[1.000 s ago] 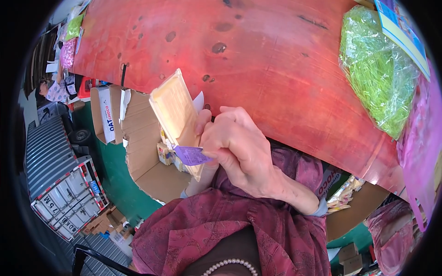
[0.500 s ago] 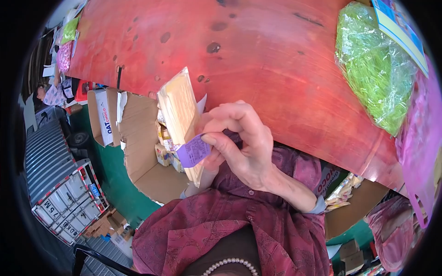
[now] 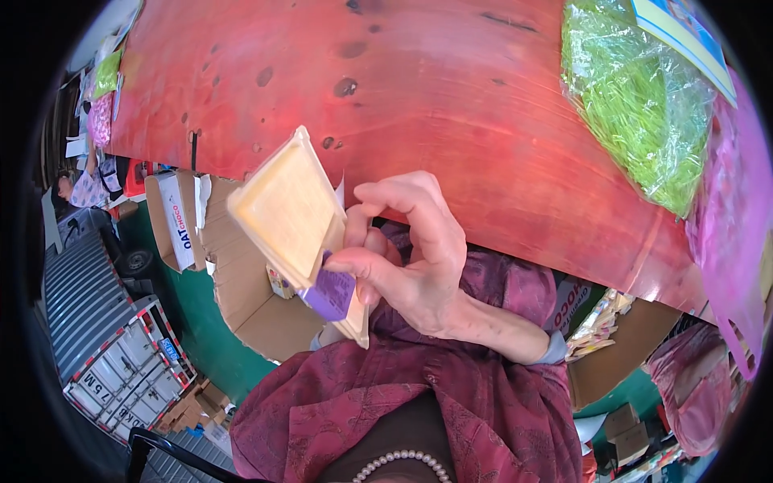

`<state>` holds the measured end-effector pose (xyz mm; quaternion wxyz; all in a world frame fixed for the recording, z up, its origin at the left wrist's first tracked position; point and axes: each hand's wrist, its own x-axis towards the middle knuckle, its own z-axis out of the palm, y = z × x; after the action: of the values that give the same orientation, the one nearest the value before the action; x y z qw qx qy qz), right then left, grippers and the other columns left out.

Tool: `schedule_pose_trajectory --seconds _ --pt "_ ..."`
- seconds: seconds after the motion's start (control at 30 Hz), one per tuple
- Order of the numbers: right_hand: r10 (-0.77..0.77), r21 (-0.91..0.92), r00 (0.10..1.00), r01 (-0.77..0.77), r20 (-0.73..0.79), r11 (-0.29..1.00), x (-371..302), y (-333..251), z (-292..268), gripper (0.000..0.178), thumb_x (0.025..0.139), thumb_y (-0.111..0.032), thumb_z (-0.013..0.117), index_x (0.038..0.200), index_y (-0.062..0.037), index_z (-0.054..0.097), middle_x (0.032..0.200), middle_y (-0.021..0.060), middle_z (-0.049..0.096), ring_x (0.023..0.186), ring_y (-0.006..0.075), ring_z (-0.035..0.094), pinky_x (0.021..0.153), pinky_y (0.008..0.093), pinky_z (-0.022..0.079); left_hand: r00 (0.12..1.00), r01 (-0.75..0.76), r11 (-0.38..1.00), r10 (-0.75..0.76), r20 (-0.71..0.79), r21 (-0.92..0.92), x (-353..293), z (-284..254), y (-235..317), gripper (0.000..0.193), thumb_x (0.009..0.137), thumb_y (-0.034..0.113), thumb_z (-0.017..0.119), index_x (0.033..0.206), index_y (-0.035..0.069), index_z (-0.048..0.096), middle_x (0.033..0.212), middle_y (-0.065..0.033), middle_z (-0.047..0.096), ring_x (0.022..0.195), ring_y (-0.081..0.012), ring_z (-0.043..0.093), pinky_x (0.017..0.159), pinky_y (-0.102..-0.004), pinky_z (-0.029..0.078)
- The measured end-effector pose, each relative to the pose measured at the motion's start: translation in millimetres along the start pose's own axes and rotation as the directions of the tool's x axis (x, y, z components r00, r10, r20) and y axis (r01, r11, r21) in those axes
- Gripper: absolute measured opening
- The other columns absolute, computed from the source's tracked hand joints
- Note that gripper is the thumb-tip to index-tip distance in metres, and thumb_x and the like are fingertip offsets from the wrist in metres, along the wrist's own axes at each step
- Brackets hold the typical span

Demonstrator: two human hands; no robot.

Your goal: Applying adhesive labels to small plastic trays of marshmallows and placing them into a cardboard box.

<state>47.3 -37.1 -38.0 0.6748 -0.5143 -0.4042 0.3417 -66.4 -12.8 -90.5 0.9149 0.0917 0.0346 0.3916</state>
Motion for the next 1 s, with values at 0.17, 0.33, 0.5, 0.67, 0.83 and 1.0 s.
schedule_pose_trajectory --seconds 0.17,0.33,0.5,0.67,0.83,1.0 --pt "0.131 0.167 0.990 -0.119 -0.058 0.979 -5.0 -0.1 4.2 0.024 0.077 0.005 0.064 0.100 0.0036 0.053 0.082 0.0070 0.058 0.076 0.0107 0.054 0.072 0.0239 0.044 0.981 0.045 0.979 -0.006 -0.193 0.197 2.8 11.3 6.2 0.029 0.081 0.023 0.066 0.095 0.000 0.054 0.079 -0.0076 0.057 0.068 -0.0158 0.059 0.056 -0.0275 0.051" --pt "0.310 0.313 0.941 -0.256 -0.136 0.915 -13.2 -6.2 0.2 0.020 0.091 -0.001 0.044 0.110 0.0042 0.046 0.091 0.0118 0.061 0.083 0.0137 0.058 0.077 0.0247 0.046 0.995 -0.026 0.998 0.032 -0.094 0.065 8.8 3.9 14.7 0.056 0.075 0.019 0.071 0.119 -0.005 0.045 0.106 -0.0153 0.060 0.091 -0.0196 0.062 0.078 -0.0301 0.051" --pt "0.239 0.100 0.971 -0.237 -0.004 0.966 -21.7 -11.6 -0.6 0.036 0.091 -0.004 0.043 0.125 0.0077 0.036 0.109 0.0132 0.056 0.100 0.0180 0.055 0.090 0.0303 0.042 0.904 -0.093 0.842 0.294 -0.309 0.532 11.3 24.8 12.2 0.046 0.076 0.010 0.068 0.115 -0.005 0.047 0.104 -0.0131 0.061 0.093 -0.0202 0.060 0.082 -0.0311 0.049" --pt "0.411 0.300 0.911 -0.380 -0.044 0.875 -8.5 -9.7 -0.5 0.035 0.089 -0.009 0.054 0.118 0.0070 0.045 0.106 0.0119 0.058 0.095 0.0155 0.057 0.084 0.0274 0.046 0.872 -0.106 0.638 0.429 -0.237 0.763 12.6 29.1 8.0 0.042 0.076 0.008 0.069 0.111 -0.004 0.051 0.101 -0.0088 0.060 0.091 -0.0151 0.057 0.083 -0.0286 0.045" --pt "0.492 0.572 0.870 -0.426 0.045 0.701 -3.9 7.5 -18.7 0.033 0.085 -0.013 0.061 0.112 0.0036 0.050 0.103 0.0109 0.061 0.096 0.0162 0.058 0.087 0.0301 0.044 0.889 -0.157 0.544 0.441 -0.121 0.824 9.3 21.6 7.1 0.031 0.086 0.021 0.058 0.101 -0.006 0.055 0.095 -0.0077 0.055 0.086 -0.0131 0.053 0.077 -0.0259 0.041" --pt "0.482 0.746 0.871 -0.384 0.097 0.544 -10.1 19.7 -29.2 0.041 0.080 -0.017 0.067 0.112 0.0013 0.051 0.108 0.0114 0.058 0.107 0.0221 0.051 0.094 0.0366 0.038 0.950 -0.004 0.638 0.244 -0.197 0.770 19.2 45.8 14.6 0.038 0.090 0.028 0.050 0.089 -0.008 0.061 0.094 -0.0086 0.052 0.085 -0.0147 0.051 0.074 -0.0262 0.040"
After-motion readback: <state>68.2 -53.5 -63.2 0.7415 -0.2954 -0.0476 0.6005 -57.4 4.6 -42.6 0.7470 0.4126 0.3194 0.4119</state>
